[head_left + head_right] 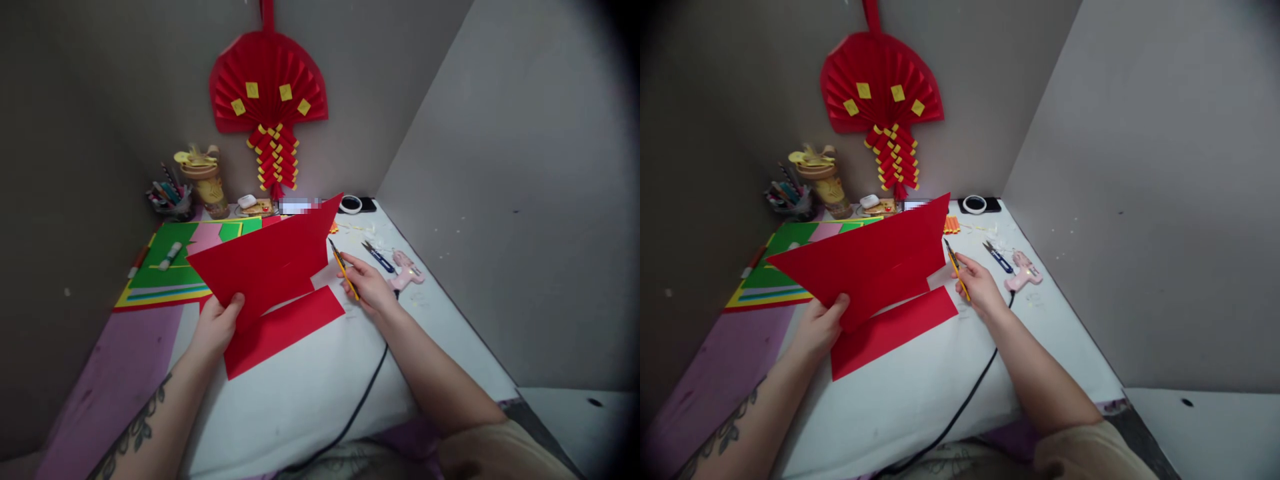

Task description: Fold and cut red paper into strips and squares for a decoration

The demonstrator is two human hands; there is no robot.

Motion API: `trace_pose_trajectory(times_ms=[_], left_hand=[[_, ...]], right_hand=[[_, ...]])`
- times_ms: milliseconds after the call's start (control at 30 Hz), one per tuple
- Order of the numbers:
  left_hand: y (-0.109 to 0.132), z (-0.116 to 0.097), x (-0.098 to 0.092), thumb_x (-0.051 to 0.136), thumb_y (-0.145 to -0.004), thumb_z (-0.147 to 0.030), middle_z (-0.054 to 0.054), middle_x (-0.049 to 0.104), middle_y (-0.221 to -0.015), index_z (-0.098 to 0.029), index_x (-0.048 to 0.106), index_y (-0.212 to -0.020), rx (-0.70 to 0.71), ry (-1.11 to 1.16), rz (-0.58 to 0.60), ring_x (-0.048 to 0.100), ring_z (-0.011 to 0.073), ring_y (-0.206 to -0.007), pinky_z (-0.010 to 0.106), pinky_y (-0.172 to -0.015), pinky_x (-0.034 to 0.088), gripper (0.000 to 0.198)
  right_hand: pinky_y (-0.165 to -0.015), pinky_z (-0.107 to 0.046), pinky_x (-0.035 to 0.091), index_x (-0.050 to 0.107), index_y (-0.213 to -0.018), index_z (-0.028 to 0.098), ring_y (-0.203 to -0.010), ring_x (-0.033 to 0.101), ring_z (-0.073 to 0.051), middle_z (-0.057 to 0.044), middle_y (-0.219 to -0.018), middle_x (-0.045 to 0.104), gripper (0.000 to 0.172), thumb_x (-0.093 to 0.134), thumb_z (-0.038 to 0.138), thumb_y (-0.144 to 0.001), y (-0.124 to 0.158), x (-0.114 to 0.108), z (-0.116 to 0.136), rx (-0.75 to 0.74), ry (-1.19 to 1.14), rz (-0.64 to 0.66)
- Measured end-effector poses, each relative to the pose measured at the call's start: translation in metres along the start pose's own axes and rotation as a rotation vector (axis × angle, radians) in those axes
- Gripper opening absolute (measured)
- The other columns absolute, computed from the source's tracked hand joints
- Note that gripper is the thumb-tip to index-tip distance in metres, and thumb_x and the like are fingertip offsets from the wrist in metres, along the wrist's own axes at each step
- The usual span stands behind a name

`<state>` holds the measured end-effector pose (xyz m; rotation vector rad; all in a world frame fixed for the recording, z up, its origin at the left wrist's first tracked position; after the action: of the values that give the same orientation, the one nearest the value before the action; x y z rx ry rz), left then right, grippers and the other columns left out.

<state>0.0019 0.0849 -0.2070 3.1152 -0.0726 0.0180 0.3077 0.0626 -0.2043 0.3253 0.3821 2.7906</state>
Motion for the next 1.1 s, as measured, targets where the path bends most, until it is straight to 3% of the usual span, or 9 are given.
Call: trace_pose_trajectory(times_ms=[333,567,1100], left_hand=[[0.0,-0.005,-0.001,0.061,-0.077,-0.05,0.01,0.069,-0.109,-0.015,0.065,-0.106,-0.006,-0.096,0.009,0.062,0.0296,-0.105,0.041,-0.095,0.049,0.046],[-0.002,0.0,-0.002,0.062,-0.076,-0.05,0.011,0.068,-0.111,-0.014,0.06,-0.117,-0.006,-0.061,0.008,0.062,0.0289,-0.105,0.044,-0.095,0.048,0.054],[0.0,-0.011,-0.005,0.055,-0.078,-0.054,0.011,0.068,-0.11,-0.015,0.065,-0.103,0.055,-0.301,-0.004,0.061,0.0309,-0.106,0.042,-0.095,0.047,0.048]], right_hand=[[-0.037,-0.017,0.031,0.05,-0.132,0.016,-0.043,0.046,-0.005,-0.003,-0.075,0.063,0.061,0.061,0.021,-0.072,0.0,0.0,-0.002,0.013,0.026,0.095],[-0.038,-0.018,0.03,0.053,-0.13,0.02,-0.044,0.047,-0.006,-0.002,-0.076,0.063,0.057,0.06,0.026,-0.074,0.004,0.0,-0.002,0.005,0.146,0.178],[-0.039,-0.019,0.03,0.056,-0.128,0.018,-0.044,0.044,-0.006,-0.001,-0.072,0.061,0.056,0.061,0.024,-0.072,0.012,0.003,0.008,0.001,0.185,0.236]])
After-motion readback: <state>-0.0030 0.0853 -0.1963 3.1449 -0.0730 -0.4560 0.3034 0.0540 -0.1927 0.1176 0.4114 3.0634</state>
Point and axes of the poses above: each hand's wrist, its own y-axis away from the middle knuckle, its own x-axis out of the palm, z = x × y, the point moved 4 cm from there along -y, towards the middle knuckle
